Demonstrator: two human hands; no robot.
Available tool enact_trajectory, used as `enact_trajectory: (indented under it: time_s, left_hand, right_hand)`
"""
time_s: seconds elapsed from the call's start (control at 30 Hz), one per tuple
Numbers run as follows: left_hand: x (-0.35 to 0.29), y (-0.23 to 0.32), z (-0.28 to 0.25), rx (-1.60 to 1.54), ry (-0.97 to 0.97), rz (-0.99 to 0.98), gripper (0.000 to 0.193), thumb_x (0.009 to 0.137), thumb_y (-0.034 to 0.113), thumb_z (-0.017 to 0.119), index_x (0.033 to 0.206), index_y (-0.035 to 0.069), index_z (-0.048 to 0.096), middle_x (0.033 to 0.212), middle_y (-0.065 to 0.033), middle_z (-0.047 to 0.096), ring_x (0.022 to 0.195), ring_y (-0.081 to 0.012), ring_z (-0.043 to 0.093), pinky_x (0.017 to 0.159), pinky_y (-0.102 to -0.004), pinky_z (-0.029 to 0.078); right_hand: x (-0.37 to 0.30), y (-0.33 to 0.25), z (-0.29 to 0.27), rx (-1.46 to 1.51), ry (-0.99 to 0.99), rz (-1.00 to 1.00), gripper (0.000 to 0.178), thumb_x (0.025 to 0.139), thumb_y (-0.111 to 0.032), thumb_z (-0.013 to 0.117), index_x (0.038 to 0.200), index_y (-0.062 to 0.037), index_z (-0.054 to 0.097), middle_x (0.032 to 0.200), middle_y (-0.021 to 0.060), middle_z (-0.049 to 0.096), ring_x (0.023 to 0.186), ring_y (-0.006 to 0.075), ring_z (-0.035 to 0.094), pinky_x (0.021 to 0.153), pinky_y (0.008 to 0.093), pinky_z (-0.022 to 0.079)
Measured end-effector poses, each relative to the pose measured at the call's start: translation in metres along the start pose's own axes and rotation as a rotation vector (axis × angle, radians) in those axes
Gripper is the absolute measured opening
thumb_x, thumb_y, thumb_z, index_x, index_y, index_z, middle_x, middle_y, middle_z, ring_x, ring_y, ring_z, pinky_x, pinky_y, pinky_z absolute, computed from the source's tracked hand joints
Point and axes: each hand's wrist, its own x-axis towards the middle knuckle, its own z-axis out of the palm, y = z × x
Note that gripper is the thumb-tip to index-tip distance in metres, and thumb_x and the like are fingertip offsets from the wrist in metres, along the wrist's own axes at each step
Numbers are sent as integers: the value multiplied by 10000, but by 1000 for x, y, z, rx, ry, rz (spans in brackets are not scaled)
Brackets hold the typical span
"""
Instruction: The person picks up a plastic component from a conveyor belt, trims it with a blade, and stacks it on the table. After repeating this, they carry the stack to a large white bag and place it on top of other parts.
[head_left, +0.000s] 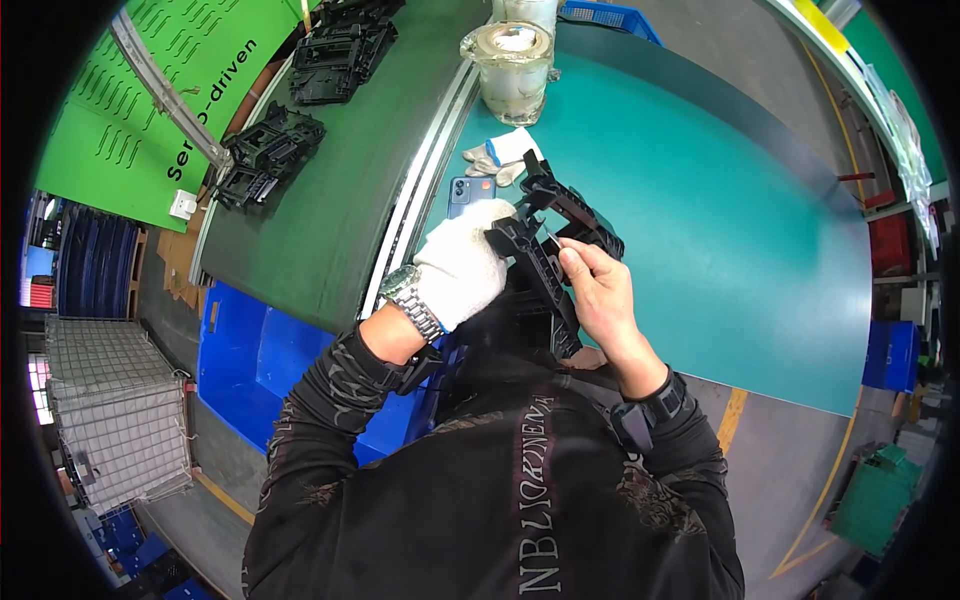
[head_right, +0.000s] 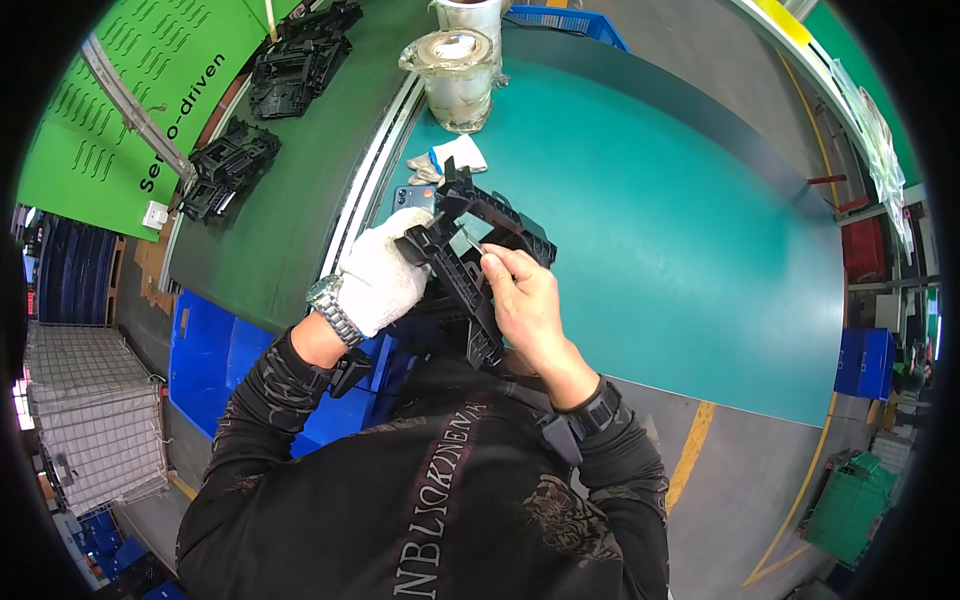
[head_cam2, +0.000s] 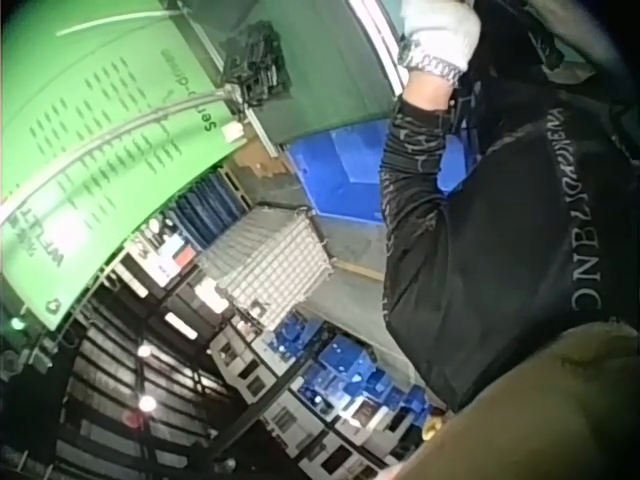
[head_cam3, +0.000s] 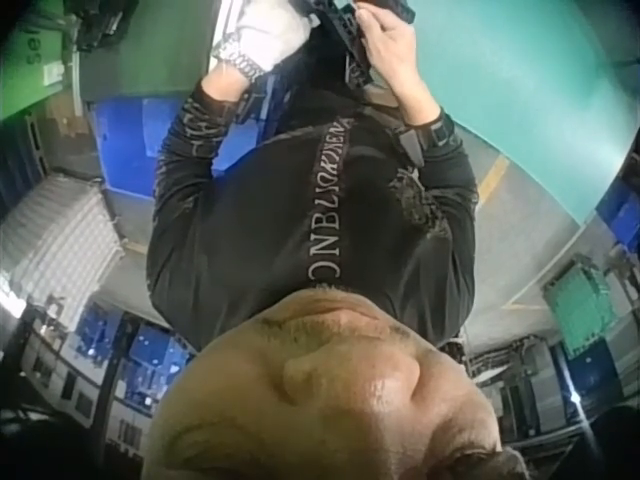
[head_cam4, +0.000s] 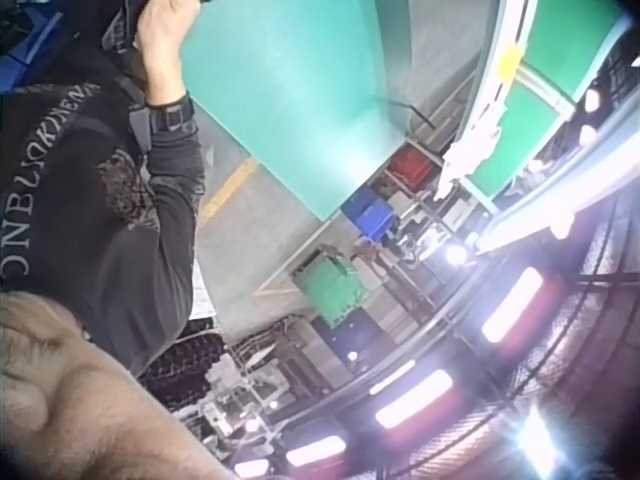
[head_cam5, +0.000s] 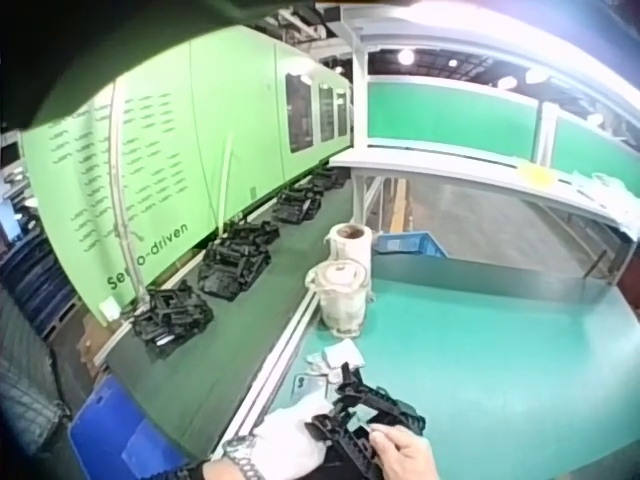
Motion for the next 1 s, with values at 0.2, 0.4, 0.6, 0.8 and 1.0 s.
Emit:
enact_trajectory:
  time_s: [0.2,0.4,0.6,0.8,1.0]
  left_hand:
    - [3,-6,0,6,6,-6,215,872,87,609,1081,111,656,914,-194,707,899,-423,678,779,-459,553]
    - [3,-3,0,44,9,0,210,877,94,606,1080,112,654,918,-194,707,906,-424,676,779,-465,550]
    - [5,-3,-2,6,9,26,204,884,101,596,1080,117,653,918,-192,707,912,-425,674,781,-471,548]
    - [5,-7,0,25,9,-4,202,883,99,594,1074,122,655,915,-192,705,896,-429,675,770,-473,550]
    - [5,-6,-2,14,5,9,192,878,100,597,1059,125,657,908,-188,706,881,-432,677,758,-474,553]
  right_hand:
    - [-14,-6,3,89,53,-56,268,1019,-170,628,1180,32,695,888,9,647,797,88,566,744,242,466]
    - [-11,-14,4,-40,-1,-140,261,1019,-163,627,1167,38,700,885,15,647,810,88,572,751,238,465]
    - [0,-2,4,166,22,-10,260,1011,-162,638,1160,40,703,867,8,630,796,82,545,725,229,440]
    - [-7,-10,4,58,17,-129,264,1005,-173,650,1160,33,709,868,5,629,784,80,536,706,228,430]
    - [0,-5,4,142,-43,-73,270,994,-184,669,1166,19,716,859,-7,618,776,71,525,697,221,420]
